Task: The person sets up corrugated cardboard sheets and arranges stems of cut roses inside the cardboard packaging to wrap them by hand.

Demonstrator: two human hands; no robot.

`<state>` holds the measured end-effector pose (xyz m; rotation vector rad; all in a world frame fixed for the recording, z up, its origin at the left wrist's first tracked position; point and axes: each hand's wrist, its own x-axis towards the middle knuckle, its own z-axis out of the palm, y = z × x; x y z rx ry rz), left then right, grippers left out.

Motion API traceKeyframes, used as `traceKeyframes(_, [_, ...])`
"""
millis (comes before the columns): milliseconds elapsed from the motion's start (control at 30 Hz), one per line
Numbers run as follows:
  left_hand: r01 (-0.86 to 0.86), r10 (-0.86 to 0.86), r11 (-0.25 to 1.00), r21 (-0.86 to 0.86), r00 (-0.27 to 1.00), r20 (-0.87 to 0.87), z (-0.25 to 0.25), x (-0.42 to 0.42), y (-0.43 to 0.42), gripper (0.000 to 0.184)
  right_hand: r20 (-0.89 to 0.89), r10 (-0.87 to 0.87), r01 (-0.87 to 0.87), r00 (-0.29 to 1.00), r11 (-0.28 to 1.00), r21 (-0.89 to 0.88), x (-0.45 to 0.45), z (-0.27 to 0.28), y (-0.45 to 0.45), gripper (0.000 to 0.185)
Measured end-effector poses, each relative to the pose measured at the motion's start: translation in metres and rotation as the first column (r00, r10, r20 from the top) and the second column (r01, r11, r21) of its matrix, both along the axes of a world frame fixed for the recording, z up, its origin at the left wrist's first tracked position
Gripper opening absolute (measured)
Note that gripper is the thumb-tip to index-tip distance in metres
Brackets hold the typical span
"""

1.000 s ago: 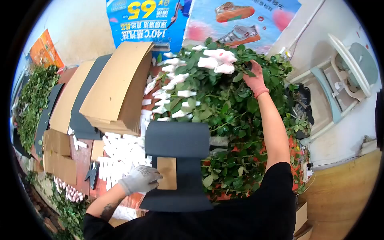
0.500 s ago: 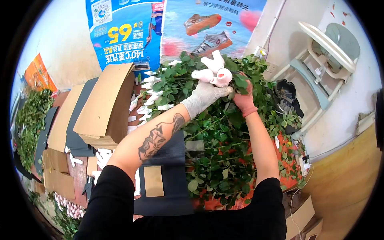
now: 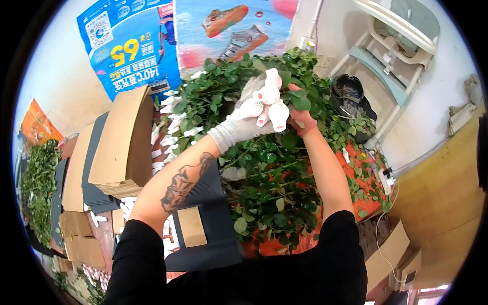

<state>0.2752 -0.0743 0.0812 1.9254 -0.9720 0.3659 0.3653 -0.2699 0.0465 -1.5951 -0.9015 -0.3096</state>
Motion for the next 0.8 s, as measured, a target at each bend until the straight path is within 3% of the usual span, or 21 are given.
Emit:
traceKeyframes(33, [-0.059, 0.055, 0.996, 0.069, 0.997, 0.061, 0.010, -0.008, 0.001, 0.035, 0.035, 0.010, -0.010, 0.999, 1.000, 0.015, -0.003, 0.010, -0.005, 0.059])
traceKeyframes(67, [-0.121, 0.104, 0.984, 0.133, 0.987, 0.126, 0.020, -0.017, 0.002, 0.049, -0.171, 0.148, -0.102, 0.974, 0.962, 0.252, -0.001, 0.016, -0.015, 0.049])
traceKeyframes(100, [-0.319, 0.263, 0.945, 0.075, 0.876, 0.405, 0.029, -0.028, 0.007, 0.063, -0.087, 0.120, -0.078, 0.989, 0.919, 0.385, -0.008, 0.027, -0.030, 0.044])
traceKeyframes(133, [-0.338, 0.273, 0.931, 0.135, 0.893, 0.358, 0.040, -0.042, 0.018, 0.070, -0.156, 0.283, -0.129, 0.946, 0.773, 0.622, -0.016, 0.040, -0.058, 0.042])
traceKeyframes(167, [-0.357, 0.289, 0.914, 0.194, 0.907, 0.308, 0.049, -0.056, 0.035, 0.077, -0.020, 0.800, -0.379, 0.600, 0.306, 0.873, -0.001, 0.051, -0.108, 0.046])
traceKeyframes(233, [-0.372, 0.318, 0.896, 0.240, 0.918, 0.237, 0.053, -0.086, 0.076, 0.075, 0.177, 0.925, -0.462, 0.336, -0.001, 0.887, 0.026, 0.072, -0.199, 0.050])
traceKeyframes(267, [-0.399, 0.377, 0.886, 0.234, 0.916, 0.134, 0.047, -0.101, 0.100, 0.074, -0.163, 0.320, -0.035, 0.933, 0.533, 0.845, 0.006, 0.098, -0.220, 0.045])
traceKeyframes(300, [-0.423, 0.428, 0.876, 0.232, 0.903, 0.033, 0.036, -0.114, 0.125, 0.074, -0.272, -0.575, 0.599, 0.772, 0.514, 0.615, -0.008, 0.120, -0.248, 0.042])
traceKeyframes(367, [-0.343, 0.311, 0.939, -0.028, 0.881, -0.357, -0.001, -0.135, 0.183, 0.076, -0.323, -0.413, 0.510, 0.852, 0.509, 0.693, -0.029, 0.145, -0.314, 0.041])
traceKeyframes(400, [-0.399, 0.346, 0.916, -0.048, 0.844, -0.411, -0.006, -0.156, 0.202, 0.073, -0.217, -0.402, 0.429, 0.890, 0.571, 0.700, -0.036, 0.151, -0.346, 0.044])
traceKeyframes(433, [-0.456, 0.380, 0.888, -0.058, 0.800, -0.465, -0.011, -0.180, 0.220, 0.069, -0.084, -0.428, 0.384, 0.900, 0.687, 0.617, -0.048, 0.156, -0.368, 0.047])
traceKeyframes(467, [-0.560, 0.449, 0.824, -0.085, 0.738, -0.504, -0.029, -0.200, 0.240, 0.067, 0.032, -0.491, 0.388, 0.870, 0.724, 0.571, -0.065, 0.170, -0.362, 0.049])
traceKeyframes(500, [-0.659, 0.513, 0.745, -0.102, 0.664, -0.543, -0.045, -0.222, 0.258, 0.065, 0.036, -0.638, 0.511, 0.769, 0.648, 0.564, -0.076, 0.182, -0.359, 0.049])
traceKeyframes(533, [-0.691, 0.568, 0.718, -0.087, 0.653, -0.501, -0.061, -0.246, 0.270, 0.063, 0.028, -0.819, 0.736, 0.574, 0.530, 0.421, -0.087, 0.195, -0.351, 0.049])
traceKeyframes(567, [-0.719, 0.619, 0.691, -0.072, 0.640, -0.455, -0.073, -0.265, 0.277, 0.061, -0.143, -0.699, 0.612, 0.701, 0.486, 0.624, -0.112, 0.214, -0.287, 0.050])
traceKeyframes(633, [-0.715, 0.632, 0.699, -0.012, 0.626, -0.457, -0.081, -0.283, 0.259, 0.047, -0.228, -0.580, 0.505, 0.782, 0.376, 0.777, -0.122, 0.226, -0.212, 0.052])
traceKeyframes(667, [-0.680, 0.653, 0.726, 0.106, 0.633, -0.417, -0.068, -0.282, 0.238, 0.043, -0.395, -0.517, 0.620, 0.759, 0.391, 0.680, -0.117, 0.221, -0.195, 0.053])
traceKeyframes(700, [-0.636, 0.667, 0.739, 0.221, 0.646, -0.372, -0.053, -0.275, 0.219, 0.040, -0.208, -0.668, 0.652, 0.715, 0.528, 0.544, -0.078, 0.208, -0.206, 0.050])
traceKeyframes(733, [-0.598, 0.623, 0.780, 0.184, 0.712, -0.326, -0.052, -0.267, 0.205, 0.038, -0.325, -0.588, 0.629, 0.741, 0.437, 0.643, -0.046, 0.187, -0.198, 0.045])
traceKeyframes(767, [-0.557, 0.576, 0.817, 0.151, 0.771, -0.271, -0.053, -0.257, 0.194, 0.036, -0.280, -0.665, 0.700, 0.693, 0.525, 0.485, -0.034, 0.171, -0.155, 0.046])
traceKeyframes(800, [-0.523, 0.539, 0.842, 0.135, 0.803, -0.253, -0.049, -0.249, 0.183, 0.036, 0.059, -0.824, 0.791, 0.563, 0.558, 0.248, 0.064, 0.120, -0.206, 0.045])
